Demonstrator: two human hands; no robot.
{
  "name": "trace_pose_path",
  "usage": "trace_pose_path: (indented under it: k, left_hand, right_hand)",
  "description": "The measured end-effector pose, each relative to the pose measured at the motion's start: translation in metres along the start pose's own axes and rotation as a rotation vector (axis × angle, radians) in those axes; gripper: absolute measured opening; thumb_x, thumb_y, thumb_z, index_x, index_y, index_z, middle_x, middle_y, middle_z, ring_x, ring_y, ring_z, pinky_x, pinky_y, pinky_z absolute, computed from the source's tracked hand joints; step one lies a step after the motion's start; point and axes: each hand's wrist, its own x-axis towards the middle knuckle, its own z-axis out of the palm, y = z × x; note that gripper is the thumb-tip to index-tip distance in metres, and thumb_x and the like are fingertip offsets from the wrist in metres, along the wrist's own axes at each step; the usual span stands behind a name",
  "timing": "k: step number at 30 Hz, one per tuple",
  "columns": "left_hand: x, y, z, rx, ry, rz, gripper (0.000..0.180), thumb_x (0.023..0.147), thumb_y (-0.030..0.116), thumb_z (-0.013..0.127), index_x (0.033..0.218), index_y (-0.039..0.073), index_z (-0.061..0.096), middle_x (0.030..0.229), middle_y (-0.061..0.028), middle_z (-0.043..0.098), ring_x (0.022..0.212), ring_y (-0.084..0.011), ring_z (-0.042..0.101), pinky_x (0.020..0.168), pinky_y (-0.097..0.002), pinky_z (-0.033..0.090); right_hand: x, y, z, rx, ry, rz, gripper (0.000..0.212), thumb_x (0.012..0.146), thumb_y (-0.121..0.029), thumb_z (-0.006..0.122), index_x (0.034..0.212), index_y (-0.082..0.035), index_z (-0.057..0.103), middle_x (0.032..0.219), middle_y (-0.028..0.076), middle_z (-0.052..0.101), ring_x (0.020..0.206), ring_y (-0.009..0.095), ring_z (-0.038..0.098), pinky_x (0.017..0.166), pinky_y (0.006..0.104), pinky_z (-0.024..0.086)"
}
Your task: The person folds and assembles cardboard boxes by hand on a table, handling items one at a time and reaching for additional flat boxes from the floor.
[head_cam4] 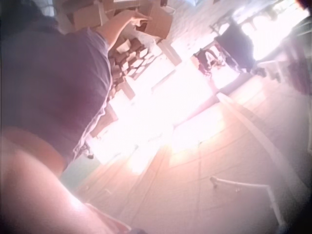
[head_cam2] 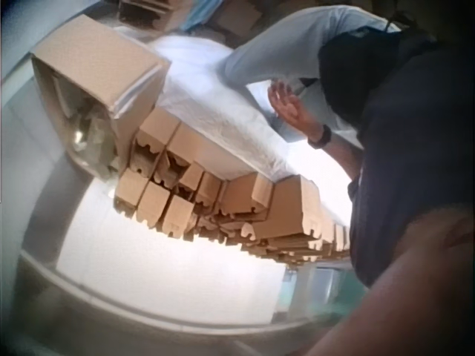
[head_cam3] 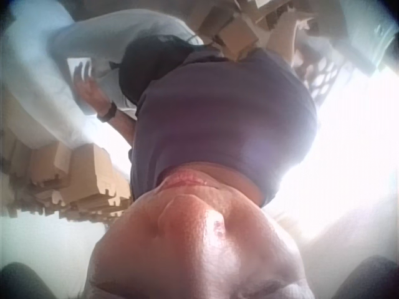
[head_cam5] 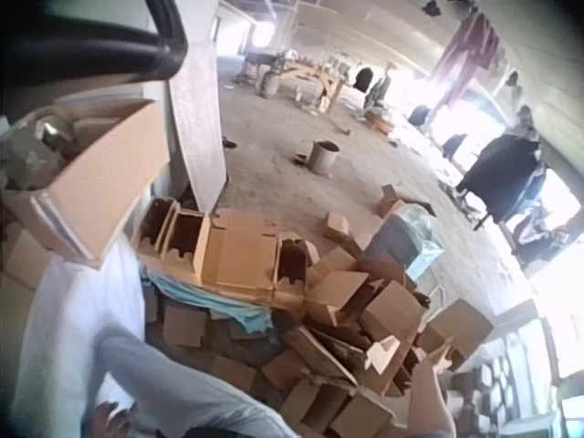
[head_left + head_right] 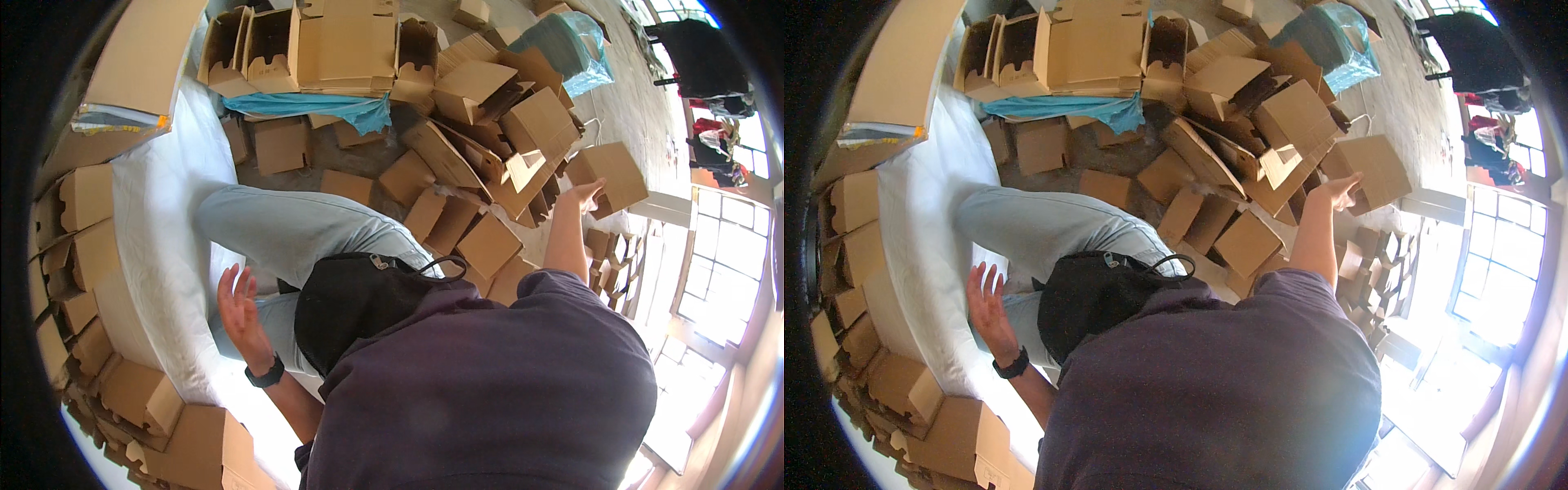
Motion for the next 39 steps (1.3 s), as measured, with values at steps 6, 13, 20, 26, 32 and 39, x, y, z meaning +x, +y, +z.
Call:
trace_pose_path:
  k: [6, 13, 20, 26, 32, 39]
  left_hand:
    - [0.005, 0.000, 0.005, -0.025, -0.007, 0.011, 0.058, 0.089, 0.029, 0.054, 0.135, 0.000, 0.034, 0.135, -0.0183, 0.040, 0.122, -0.0299, 0.043, 0.102, -0.0431, 0.033]
    - [0.001, 0.000, 0.001, 0.027, -0.022, 0.008, 0.060, 0.090, 0.029, 0.052, 0.136, -0.002, 0.031, 0.137, -0.0197, 0.037, 0.125, -0.0308, 0.040, 0.103, -0.0453, 0.032]
    - [0.007, 0.001, 0.005, 0.014, -0.043, -0.006, 0.057, 0.090, 0.026, 0.051, 0.136, -0.002, 0.031, 0.136, -0.0197, 0.038, 0.125, -0.0310, 0.040, 0.104, -0.0454, 0.032]
    - [0.000, 0.000, 0.003, 0.004, 0.001, -0.013, 0.055, 0.090, 0.026, 0.050, 0.135, 0.000, 0.033, 0.136, -0.0188, 0.039, 0.125, -0.0312, 0.041, 0.104, -0.0468, 0.033]
    - [0.008, -0.008, 0.003, 0.072, -0.069, 0.012, 0.054, 0.091, 0.026, 0.048, 0.136, 0.000, 0.033, 0.136, -0.0190, 0.039, 0.125, -0.0312, 0.041, 0.104, -0.0465, 0.033]
    - [0.005, -0.002, 0.002, 0.057, -0.025, -0.014, 0.054, 0.091, 0.027, 0.048, 0.135, 0.001, 0.034, 0.136, -0.0193, 0.039, 0.125, -0.0318, 0.041, 0.103, -0.0466, 0.033]
  right_hand:
    - [0.062, 0.113, -0.031, -0.337, -0.019, -0.296, 0.090, 0.063, -0.064, 0.067, 0.121, 0.001, 0.044, 0.122, 0.028, 0.037, 0.111, 0.038, 0.045, 0.091, 0.0465, 0.042]
    - [0.034, 0.145, -0.046, -0.565, 0.061, 0.005, 0.100, 0.056, -0.067, 0.072, 0.121, 0.004, 0.043, 0.120, 0.025, 0.041, 0.105, 0.038, 0.051, 0.088, 0.0466, 0.045]
    - [0.054, 0.192, 0.022, -0.406, -0.507, 0.266, 0.063, 0.064, -0.045, 0.080, 0.110, -0.007, 0.061, 0.109, 0.009, 0.058, 0.092, 0.024, 0.055, 0.074, 0.0380, 0.050]
    - [0.088, 0.234, 0.003, -0.503, -0.333, 0.042, 0.038, 0.067, -0.026, 0.079, 0.097, -0.007, 0.066, 0.089, 0.008, 0.067, 0.079, 0.023, 0.063, 0.067, 0.0348, 0.052]
    - [0.078, 0.205, -0.043, -0.649, -0.249, -0.314, 0.040, 0.060, -0.024, 0.083, 0.095, -0.010, 0.070, 0.090, 0.009, 0.068, 0.079, 0.020, 0.065, 0.075, 0.0323, 0.051]
    - [0.087, 0.175, -0.062, -0.491, -0.087, -0.545, 0.034, 0.064, -0.029, 0.080, 0.089, -0.007, 0.070, 0.081, 0.010, 0.069, 0.078, 0.025, 0.065, 0.075, 0.0371, 0.051]
